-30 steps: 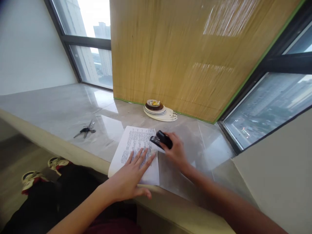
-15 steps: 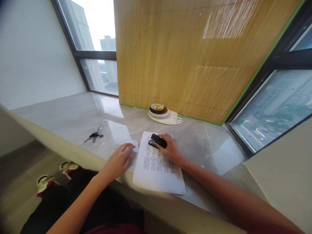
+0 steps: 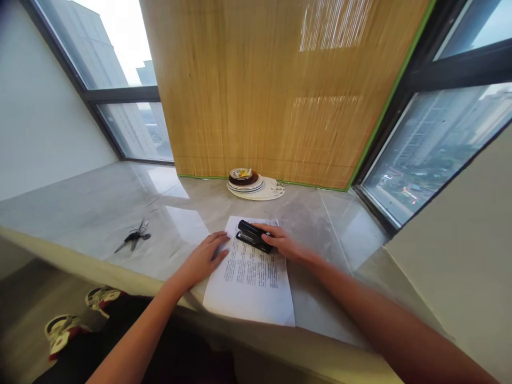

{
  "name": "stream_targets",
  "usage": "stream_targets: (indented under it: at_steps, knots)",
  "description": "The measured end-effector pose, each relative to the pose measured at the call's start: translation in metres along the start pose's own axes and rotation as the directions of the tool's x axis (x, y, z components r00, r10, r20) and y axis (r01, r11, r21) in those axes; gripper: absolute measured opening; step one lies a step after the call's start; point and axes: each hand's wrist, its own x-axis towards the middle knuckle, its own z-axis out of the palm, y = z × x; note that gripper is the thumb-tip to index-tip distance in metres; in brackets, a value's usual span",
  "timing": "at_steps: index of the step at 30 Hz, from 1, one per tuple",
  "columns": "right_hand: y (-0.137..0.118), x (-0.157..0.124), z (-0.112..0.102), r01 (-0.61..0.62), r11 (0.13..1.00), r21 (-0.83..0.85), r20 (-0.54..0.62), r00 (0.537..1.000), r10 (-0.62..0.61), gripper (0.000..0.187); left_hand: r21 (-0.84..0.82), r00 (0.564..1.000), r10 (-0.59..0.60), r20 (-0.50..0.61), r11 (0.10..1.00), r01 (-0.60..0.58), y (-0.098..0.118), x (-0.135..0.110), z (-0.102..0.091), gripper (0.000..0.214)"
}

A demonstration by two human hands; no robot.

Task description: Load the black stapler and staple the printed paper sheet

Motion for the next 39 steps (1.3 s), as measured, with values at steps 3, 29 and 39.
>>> stream_targets:
  at_steps: [3,29,39]
  knots:
    - [0.004,-0.005,-0.014,-0.074,0.985,0.159,0.091,0.994,0.060,0.064,-0.060,1.000,-0.018,-0.004,0.998,0.017,-0.004,-0.002,-0.001,0.039]
    - [0.057,0.072,-0.021,-0.153,0.835,-0.528,-0.246,0.969,0.023,0.028,-0.164,0.982,-0.019,-0.186,0.986,-0.012,-0.007,-0.005,-0.004,0.030]
    - [0.030,0.203,0.095,0.017,0.838,-0.545,-0.074,0.995,-0.068,0.030,-0.328,0.759,-0.440,-0.480,0.892,0.310,-0.078,-0.012,-0.037,0.022]
